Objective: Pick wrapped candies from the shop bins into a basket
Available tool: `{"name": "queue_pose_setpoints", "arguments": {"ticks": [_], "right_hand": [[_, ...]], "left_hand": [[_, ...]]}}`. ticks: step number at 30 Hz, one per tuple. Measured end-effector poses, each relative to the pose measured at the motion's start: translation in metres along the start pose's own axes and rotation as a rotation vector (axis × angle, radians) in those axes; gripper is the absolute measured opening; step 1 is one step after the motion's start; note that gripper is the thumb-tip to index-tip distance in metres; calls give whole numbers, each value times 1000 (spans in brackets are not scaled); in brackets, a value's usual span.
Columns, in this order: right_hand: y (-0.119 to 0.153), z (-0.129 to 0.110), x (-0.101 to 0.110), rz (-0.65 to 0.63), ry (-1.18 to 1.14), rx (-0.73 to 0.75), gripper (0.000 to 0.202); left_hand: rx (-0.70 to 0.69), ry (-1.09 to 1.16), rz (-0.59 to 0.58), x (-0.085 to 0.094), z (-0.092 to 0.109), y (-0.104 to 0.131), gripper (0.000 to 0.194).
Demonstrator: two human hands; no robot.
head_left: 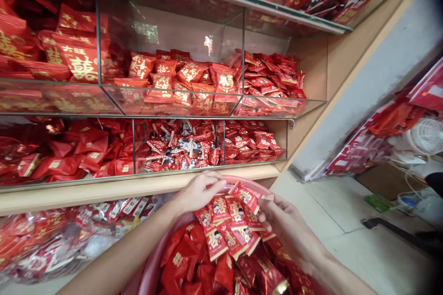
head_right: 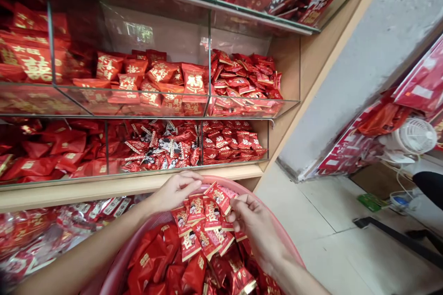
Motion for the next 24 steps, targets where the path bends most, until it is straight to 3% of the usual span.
{"name": "queue_pose_setpoints", "arguments": {"ticks": [11, 18, 24], "right_hand": [[18, 24, -44, -166, 81, -108, 28], [25, 40, -84, -189, -262, -286, 31], [26, 59, -100, -104, -418, -276, 36]], "left_hand": [[63, 95, 45, 2, -3, -1, 45], [47, 95, 56, 1, -5, 0, 45], [46, 93, 62, 2, -4, 1, 46]]}}
Point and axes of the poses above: each hand's wrist, its own y-axis away from the middle knuckle, its own x-axis out of the back of the hand, z = x × y, the point moved 2 cm from there along -y, towards the middle knuckle, and after that the axes turned 3 degrees about y, right-handed, at the moved point
